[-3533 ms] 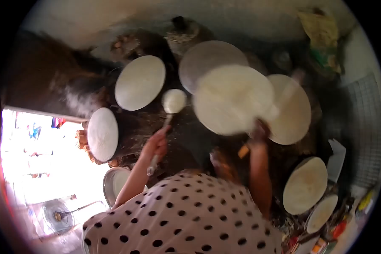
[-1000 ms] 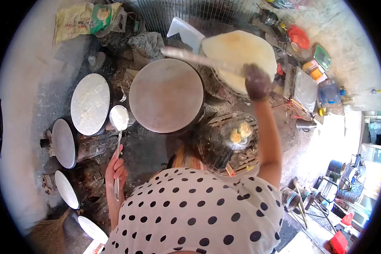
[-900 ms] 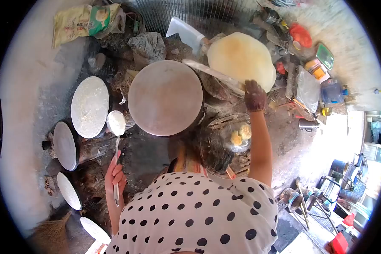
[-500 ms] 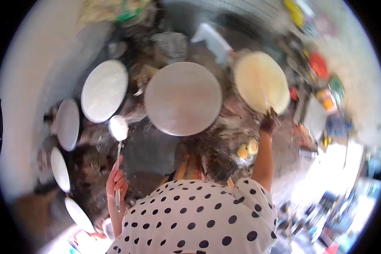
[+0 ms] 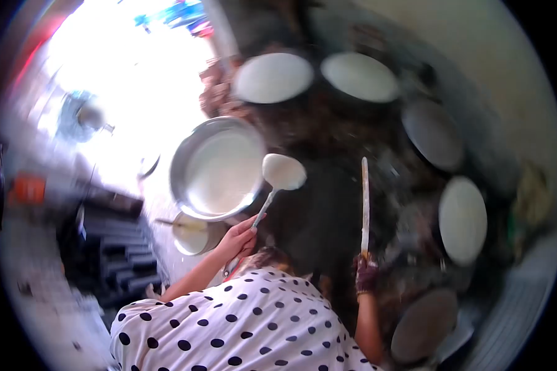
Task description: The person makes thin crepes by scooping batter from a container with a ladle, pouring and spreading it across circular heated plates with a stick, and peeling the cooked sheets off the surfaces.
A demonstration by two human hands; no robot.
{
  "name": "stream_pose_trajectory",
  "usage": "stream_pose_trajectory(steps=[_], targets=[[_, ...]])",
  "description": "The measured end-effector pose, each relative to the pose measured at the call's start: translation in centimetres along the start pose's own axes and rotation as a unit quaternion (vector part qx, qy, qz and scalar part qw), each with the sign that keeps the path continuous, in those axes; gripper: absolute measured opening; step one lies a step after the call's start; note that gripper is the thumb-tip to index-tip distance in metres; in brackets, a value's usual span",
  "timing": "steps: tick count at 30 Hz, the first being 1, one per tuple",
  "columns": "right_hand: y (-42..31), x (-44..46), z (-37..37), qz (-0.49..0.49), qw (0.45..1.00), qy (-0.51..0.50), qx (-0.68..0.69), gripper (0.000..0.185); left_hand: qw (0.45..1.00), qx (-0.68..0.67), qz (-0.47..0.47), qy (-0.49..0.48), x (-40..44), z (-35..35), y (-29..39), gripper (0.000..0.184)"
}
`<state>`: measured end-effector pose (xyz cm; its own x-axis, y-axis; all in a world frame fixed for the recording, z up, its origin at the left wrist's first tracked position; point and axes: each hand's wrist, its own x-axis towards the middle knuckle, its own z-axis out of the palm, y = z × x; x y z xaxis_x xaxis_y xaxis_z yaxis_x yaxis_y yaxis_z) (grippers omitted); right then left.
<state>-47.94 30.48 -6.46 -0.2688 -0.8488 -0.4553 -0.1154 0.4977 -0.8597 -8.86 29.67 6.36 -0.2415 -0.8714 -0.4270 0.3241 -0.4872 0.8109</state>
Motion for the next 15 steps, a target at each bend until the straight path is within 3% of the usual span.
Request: stream_pose_trajectory(steps=[2, 3, 4, 6, 7, 8, 9, 10, 12, 14, 15], targets=[[-3.9, 1.4, 7.6, -0.008, 0.994, -0.108, -0.017, 0.011, 0.995, 0.021, 0.011, 0.101, -1.2, -5.6, 0.2, 0.041], [-5.5, 2.3, 11.1, 0.04, 0.986, -0.159, -0.028, 0.018, 0.989, -0.027, -0.002, 0.144, -0.2, -9.0, -0.9, 0.039], [-7.2, 2.8, 14.4, 0.089, 0.974, -0.203, -0.038, 0.025, 0.981, -0.073, -0.015, 0.18, 0.8, -12.3, -2.0, 0.036], [-9.3, 3.8, 20.8, 0.087, 0.943, -0.306, -0.092, 0.049, 0.977, -0.093, -0.018, 0.189, 2.8, -19.4, -3.9, 0.033], [-8.5, 4.7, 23.6, -0.067, 0.908, -0.3, -0.286, 0.05, 0.964, -0.168, -0.048, 0.202, 3.6, -22.4, -5.6, 0.026], [-7.8, 5.9, 26.7, -0.224, 0.817, -0.278, -0.452, 0.051, 0.945, -0.234, -0.073, 0.215, 4.2, -25.3, -6.5, 0.019], [-10.6, 4.8, 29.2, -0.255, 0.751, -0.277, -0.543, 0.046, 0.941, -0.237, -0.088, 0.226, 4.7, -27.1, -7.3, 0.014], [-11.8, 4.8, 31.8, -0.262, 0.725, -0.29, -0.567, 0.038, 0.937, -0.239, -0.1, 0.236, 5.1, -28.9, -7.8, 0.008], [-10.3, 6.9, 37.7, -0.229, 0.754, -0.333, -0.518, 0.038, 0.927, -0.234, -0.122, 0.265, 6.7, -33.2, -9.7, 0.003], [-6.9, 9.6, 40.4, -0.147, 0.763, -0.31, -0.548, 0.046, 0.929, -0.173, -0.114, 0.307, 8.5, -35.2, -12.1, 0.008], [-9.1, 8.4, 40.8, -0.192, 0.652, -0.375, -0.63, 0.039, 0.939, -0.11, -0.12, 0.304, 9.7, -36.5, -14.5, 0.006]])
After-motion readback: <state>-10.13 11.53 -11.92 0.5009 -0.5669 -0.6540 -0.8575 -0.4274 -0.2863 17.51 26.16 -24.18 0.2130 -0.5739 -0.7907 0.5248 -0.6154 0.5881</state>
